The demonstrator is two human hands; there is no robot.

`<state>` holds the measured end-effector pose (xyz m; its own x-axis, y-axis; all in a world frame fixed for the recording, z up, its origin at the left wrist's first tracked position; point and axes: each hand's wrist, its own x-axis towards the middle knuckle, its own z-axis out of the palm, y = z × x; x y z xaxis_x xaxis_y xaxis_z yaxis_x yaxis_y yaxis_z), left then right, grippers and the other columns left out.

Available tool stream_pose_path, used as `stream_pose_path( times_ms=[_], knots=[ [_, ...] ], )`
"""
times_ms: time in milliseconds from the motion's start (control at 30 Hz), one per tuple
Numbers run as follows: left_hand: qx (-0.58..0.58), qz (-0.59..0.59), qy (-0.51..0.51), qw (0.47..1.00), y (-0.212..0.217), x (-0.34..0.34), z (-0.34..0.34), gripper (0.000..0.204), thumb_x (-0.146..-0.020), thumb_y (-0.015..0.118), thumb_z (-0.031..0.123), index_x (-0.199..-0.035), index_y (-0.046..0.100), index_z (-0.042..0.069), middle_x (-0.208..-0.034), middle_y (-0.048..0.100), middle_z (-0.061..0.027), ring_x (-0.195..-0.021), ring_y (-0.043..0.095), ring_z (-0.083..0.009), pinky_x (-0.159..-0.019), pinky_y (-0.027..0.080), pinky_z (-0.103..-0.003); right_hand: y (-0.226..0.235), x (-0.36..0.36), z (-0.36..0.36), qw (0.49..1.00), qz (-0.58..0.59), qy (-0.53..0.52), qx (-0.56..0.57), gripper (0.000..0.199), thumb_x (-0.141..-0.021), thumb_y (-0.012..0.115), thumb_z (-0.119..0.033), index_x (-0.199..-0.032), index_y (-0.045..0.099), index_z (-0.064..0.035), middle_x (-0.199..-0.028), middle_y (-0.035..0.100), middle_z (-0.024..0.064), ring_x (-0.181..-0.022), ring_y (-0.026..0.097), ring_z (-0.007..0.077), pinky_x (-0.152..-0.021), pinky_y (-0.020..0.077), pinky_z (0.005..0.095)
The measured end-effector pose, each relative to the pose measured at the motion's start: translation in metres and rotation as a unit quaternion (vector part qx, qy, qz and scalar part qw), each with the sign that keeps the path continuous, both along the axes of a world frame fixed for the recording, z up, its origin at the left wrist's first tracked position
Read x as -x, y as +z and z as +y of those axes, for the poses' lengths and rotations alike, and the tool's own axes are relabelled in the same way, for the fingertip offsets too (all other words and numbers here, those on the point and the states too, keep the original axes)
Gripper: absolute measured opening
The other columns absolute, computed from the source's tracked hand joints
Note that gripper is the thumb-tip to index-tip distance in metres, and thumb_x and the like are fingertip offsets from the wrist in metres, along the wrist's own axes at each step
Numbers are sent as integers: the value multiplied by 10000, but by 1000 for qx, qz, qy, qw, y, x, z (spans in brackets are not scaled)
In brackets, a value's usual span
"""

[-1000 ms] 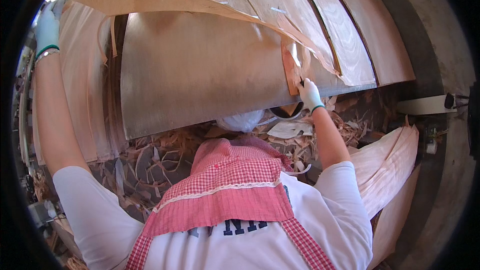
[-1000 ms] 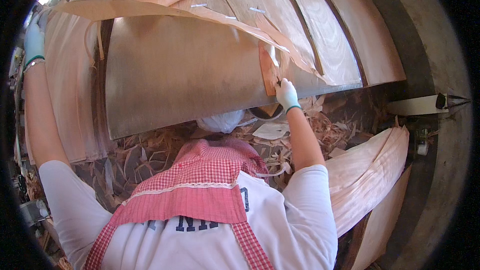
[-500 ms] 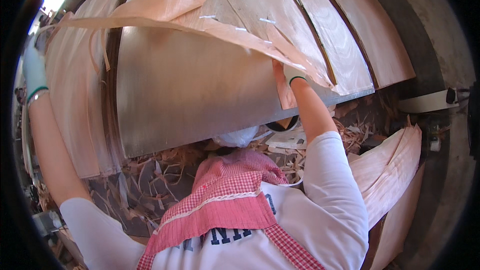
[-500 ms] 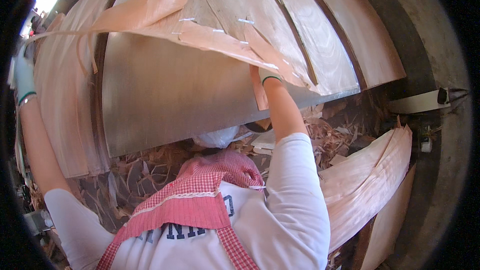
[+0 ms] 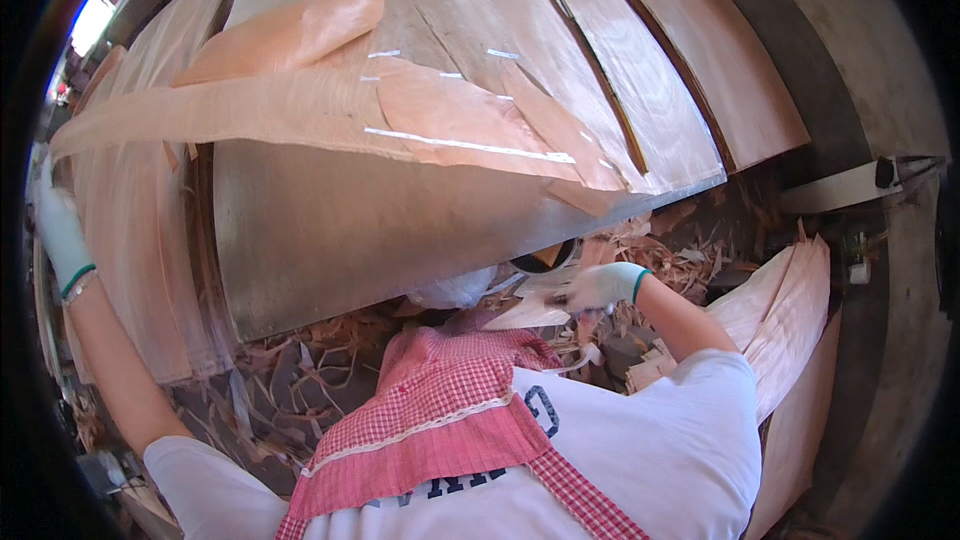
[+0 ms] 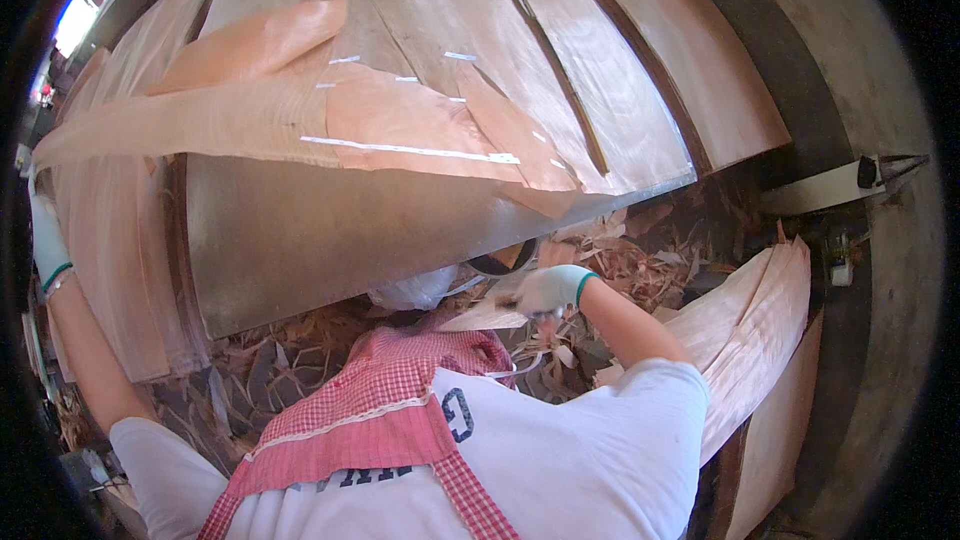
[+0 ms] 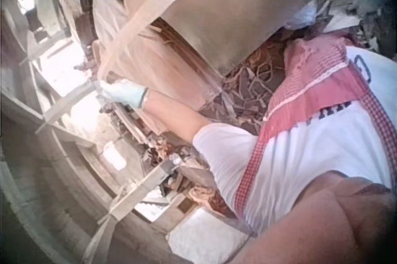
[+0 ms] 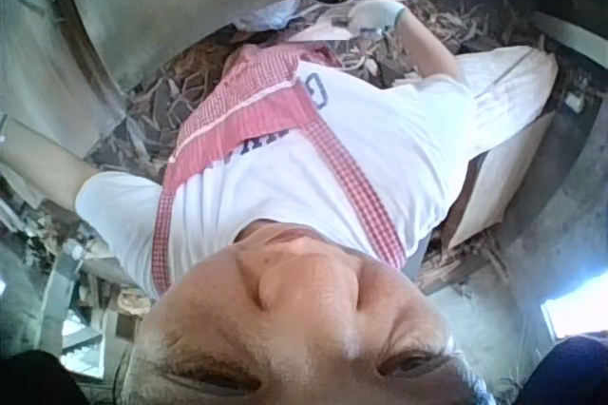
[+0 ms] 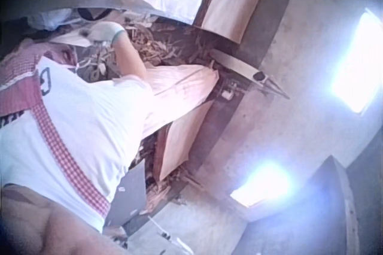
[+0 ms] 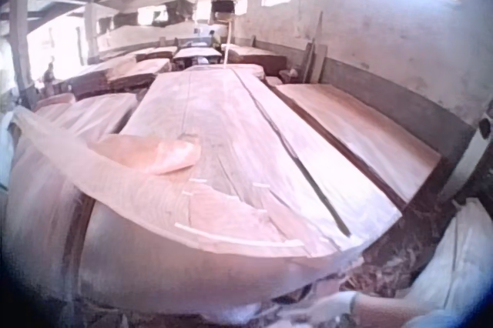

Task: The person repairs wood veneer sheets by cutting out damaged sections with a utility knife, applying tape to secure patches, and smoothing the surface by hand and with a tool.

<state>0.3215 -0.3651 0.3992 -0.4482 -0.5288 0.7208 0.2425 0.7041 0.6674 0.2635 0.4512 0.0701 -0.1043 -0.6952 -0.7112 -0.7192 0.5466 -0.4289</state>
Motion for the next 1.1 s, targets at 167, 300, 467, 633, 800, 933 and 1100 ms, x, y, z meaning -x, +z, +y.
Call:
stream_pose_path(
  times_ms=[167,300,467,633,800,933,1100],
  knots=[
    [-114,2,-13,993,-17,8,-11,366,-930,562,137,-1250,565,-42,-1238,589,-99,-1135,546,-191,-1013,404,-311,6,46,-3,775,370,-509,56,317,-903,492,-244,-918,698,-4,-967,685,217,-885,680,365,-749,544,459],
    [-139,27,-40,989,-25,14,-28,381,-935,570,161,-1257,561,-42,-1262,574,-103,-1161,537,-197,-1029,394,-316,-13,77,-12,787,379,-487,-27,278,-885,506,-210,-961,705,-30,-1009,686,209,-933,683,342,-787,548,431],
    [-223,22,-60,973,-23,13,-31,370,-933,584,178,-1240,577,-28,-1237,588,-102,-1137,551,-181,-1003,410,-303,-25,77,-5,775,374,-508,-44,263,-868,513,-212,-953,707,-56,-940,701,181,-864,684,365,-769,543,441],
    [-205,12,-37,978,-19,9,-16,360,-931,567,155,-1246,571,-19,-1206,602,-107,-1105,566,-180,-981,425,-298,-7,-14,36,963,180,-126,-155,231,-862,526,-183,-919,684,-23,-972,698,188,-885,692,305,-760,540,433],
    [-144,-9,0,990,-12,12,-3,359,-931,542,126,-1261,557,-14,-1185,611,-114,-1085,573,-189,-972,433,-298,-11,-23,51,933,141,-330,-10,311,-880,543,-267,-988,589,21,-944,669,241,-886,650,396,-752,499,507],
    [-59,-63,57,995,-7,12,9,362,-931,521,103,-1274,546,-10,-1169,618,-119,-1069,580,-197,-965,440,-298,-9,30,5,742,299,-576,171,410,-881,570,-360,-993,572,34,-927,638,297,-896,609,465,-800,474,517],
    [-167,-81,35,982,-2,14,11,364,-936,508,94,-1280,536,-21,-1156,623,-122,-1059,584,-205,-966,444,-295,-21,73,-86,709,389,-541,231,434,-868,580,-381,-1072,609,0,-996,645,287,-977,613,431,-872,464,487]
  ],
)
